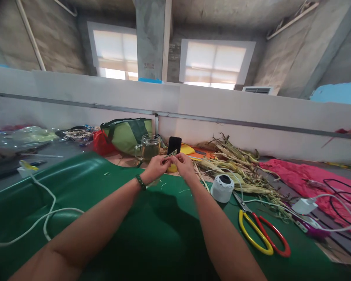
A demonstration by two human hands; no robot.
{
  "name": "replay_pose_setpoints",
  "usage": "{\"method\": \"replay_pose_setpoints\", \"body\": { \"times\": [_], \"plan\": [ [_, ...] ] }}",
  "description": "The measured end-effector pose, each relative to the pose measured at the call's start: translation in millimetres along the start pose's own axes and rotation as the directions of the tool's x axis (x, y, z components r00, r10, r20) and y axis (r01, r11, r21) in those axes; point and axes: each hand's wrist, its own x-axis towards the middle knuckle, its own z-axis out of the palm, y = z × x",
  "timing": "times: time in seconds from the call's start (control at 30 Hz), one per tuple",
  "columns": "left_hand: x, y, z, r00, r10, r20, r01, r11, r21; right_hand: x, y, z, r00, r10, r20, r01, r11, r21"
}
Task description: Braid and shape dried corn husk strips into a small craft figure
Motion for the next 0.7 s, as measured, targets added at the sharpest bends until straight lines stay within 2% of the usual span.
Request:
{"method": "replay_pose_setpoints", "body": {
  "times": [0.13,0.27,0.33,0.43,0.5,0.53,0.6,0.7],
  "plan": [
    [-1,2,3.3,0.987,-0.109,0.119,0.130,0.974,-0.185,-2,-7,-6,0.997,0.031,-0.074,-0.027,0.998,0.056],
    [-2,3,7.2,0.989,-0.085,0.120,0.112,0.964,-0.241,-6,-15,-5,0.996,0.087,-0.030,-0.081,0.984,0.157],
    [-2,4,9.7,0.988,-0.088,0.131,0.124,0.944,-0.304,-7,-17,-2,0.994,0.078,-0.071,-0.060,0.972,0.226],
    [-2,6,13.2,0.971,-0.161,0.176,0.228,0.839,-0.493,-6,-18,2,0.983,0.113,-0.146,-0.060,0.943,0.328],
    [-2,6,14.6,0.955,-0.211,0.207,0.294,0.764,-0.574,-5,-17,3,0.974,0.176,-0.142,-0.113,0.921,0.372],
    [-2,5,15.1,0.950,-0.229,0.212,0.311,0.752,-0.581,-4,-17,2,0.972,0.196,-0.131,-0.136,0.918,0.372],
    [-2,3,15.8,0.950,-0.243,0.194,0.310,0.784,-0.538,-3,-15,-1,0.974,0.197,-0.107,-0.154,0.934,0.324],
    [-3,4,17.2,0.959,-0.226,0.168,0.280,0.835,-0.473,-4,-11,-4,0.987,0.118,-0.106,-0.098,0.980,0.174]
  ]
}}
